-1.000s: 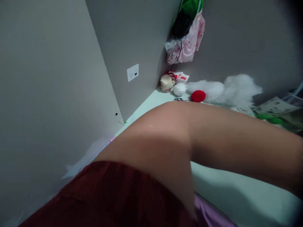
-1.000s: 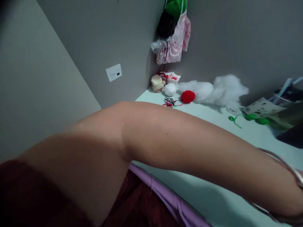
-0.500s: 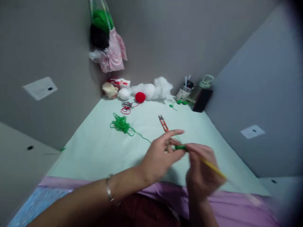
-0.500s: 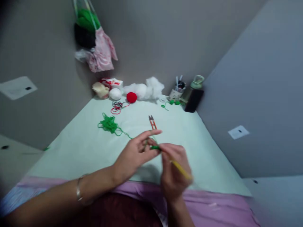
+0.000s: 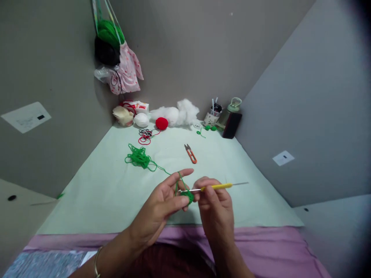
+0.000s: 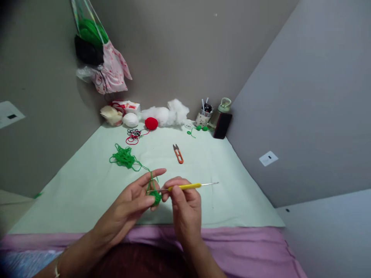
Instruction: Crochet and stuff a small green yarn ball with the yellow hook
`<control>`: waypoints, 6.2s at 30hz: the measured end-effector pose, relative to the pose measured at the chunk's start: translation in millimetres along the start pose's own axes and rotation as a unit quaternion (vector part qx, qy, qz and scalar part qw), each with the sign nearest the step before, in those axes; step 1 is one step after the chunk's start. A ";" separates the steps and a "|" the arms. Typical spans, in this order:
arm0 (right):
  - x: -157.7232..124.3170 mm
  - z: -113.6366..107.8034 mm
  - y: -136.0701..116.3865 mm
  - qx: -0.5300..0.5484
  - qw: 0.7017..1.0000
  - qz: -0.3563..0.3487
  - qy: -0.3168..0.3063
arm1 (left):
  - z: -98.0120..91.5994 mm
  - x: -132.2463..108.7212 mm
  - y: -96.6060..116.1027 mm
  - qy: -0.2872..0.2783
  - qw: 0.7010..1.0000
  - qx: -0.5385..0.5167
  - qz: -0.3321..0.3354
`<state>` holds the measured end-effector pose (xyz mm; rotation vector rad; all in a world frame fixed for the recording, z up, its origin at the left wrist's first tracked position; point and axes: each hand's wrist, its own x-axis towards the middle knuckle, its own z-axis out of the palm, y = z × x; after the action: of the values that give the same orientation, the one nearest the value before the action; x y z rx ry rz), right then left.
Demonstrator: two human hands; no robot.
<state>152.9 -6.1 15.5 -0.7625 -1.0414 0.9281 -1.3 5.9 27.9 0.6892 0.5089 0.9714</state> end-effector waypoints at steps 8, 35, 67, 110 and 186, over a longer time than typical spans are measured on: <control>0.4 5.0 3.5 -0.035 0.999 0.011 -0.026 | -11.8 -8.6 -3.3 0.033 0.987 0.143 0.068; -1.6 -27.7 -9.8 -0.061 0.994 -0.013 -0.095 | 0.5 -0.2 -10.0 0.092 0.960 0.254 0.073; -17.0 -11.7 16.9 -0.345 0.899 -0.254 -0.094 | -13.8 0.7 -16.4 0.103 0.993 0.046 0.031; -18.7 -23.2 6.2 -0.404 0.850 -0.290 -0.172 | -7.2 -2.5 -10.5 0.189 0.910 0.317 0.186; -16.1 -16.3 25.6 -0.340 0.903 -0.257 -0.059 | -11.3 5.5 -20.0 0.096 0.993 -0.056 -0.047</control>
<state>157.9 -11.4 -18.0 -0.9335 -1.6101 0.1334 5.1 6.4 5.2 0.4691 0.6456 0.9738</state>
